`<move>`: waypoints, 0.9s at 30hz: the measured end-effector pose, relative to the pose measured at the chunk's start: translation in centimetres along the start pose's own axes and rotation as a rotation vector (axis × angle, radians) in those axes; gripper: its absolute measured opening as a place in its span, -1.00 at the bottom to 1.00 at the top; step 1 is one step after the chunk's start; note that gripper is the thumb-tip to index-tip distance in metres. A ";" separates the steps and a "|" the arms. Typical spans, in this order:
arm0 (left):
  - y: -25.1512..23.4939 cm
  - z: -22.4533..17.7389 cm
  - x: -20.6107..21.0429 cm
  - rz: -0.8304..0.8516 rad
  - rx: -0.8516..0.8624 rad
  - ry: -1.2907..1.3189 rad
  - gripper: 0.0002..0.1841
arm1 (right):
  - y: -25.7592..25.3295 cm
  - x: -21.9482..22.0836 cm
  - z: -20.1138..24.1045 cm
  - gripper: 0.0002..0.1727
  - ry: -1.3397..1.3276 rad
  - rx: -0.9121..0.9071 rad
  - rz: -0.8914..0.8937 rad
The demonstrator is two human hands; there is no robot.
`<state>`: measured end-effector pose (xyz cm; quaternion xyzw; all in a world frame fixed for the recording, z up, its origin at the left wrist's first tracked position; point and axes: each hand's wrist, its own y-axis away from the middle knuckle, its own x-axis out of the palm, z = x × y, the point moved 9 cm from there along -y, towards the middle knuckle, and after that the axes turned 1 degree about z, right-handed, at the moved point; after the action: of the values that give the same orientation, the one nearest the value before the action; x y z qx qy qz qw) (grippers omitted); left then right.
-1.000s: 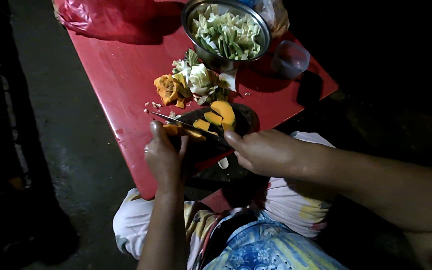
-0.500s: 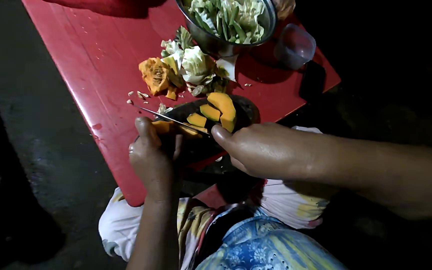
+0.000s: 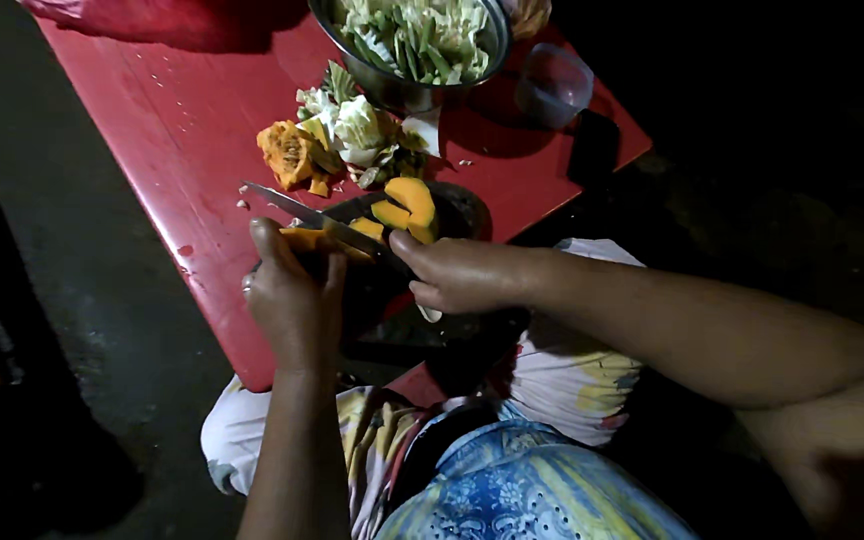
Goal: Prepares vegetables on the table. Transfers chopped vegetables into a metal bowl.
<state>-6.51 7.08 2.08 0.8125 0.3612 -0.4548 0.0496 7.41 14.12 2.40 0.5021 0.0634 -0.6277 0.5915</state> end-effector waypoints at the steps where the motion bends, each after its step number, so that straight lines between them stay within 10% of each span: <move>1: 0.0 0.1 0.0 0.013 -0.018 0.010 -0.49 | -0.2 0.1 -0.3 -0.48 -0.028 -0.023 -0.009; 27: 0.4 0.0 0.4 0.013 0.036 -0.033 -0.50 | 0.4 1.3 1.0 -0.39 0.141 0.091 -0.015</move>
<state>-6.15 6.99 1.70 0.8080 0.3469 -0.4743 0.0435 7.44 12.47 2.17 0.5710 0.0800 -0.5975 0.5573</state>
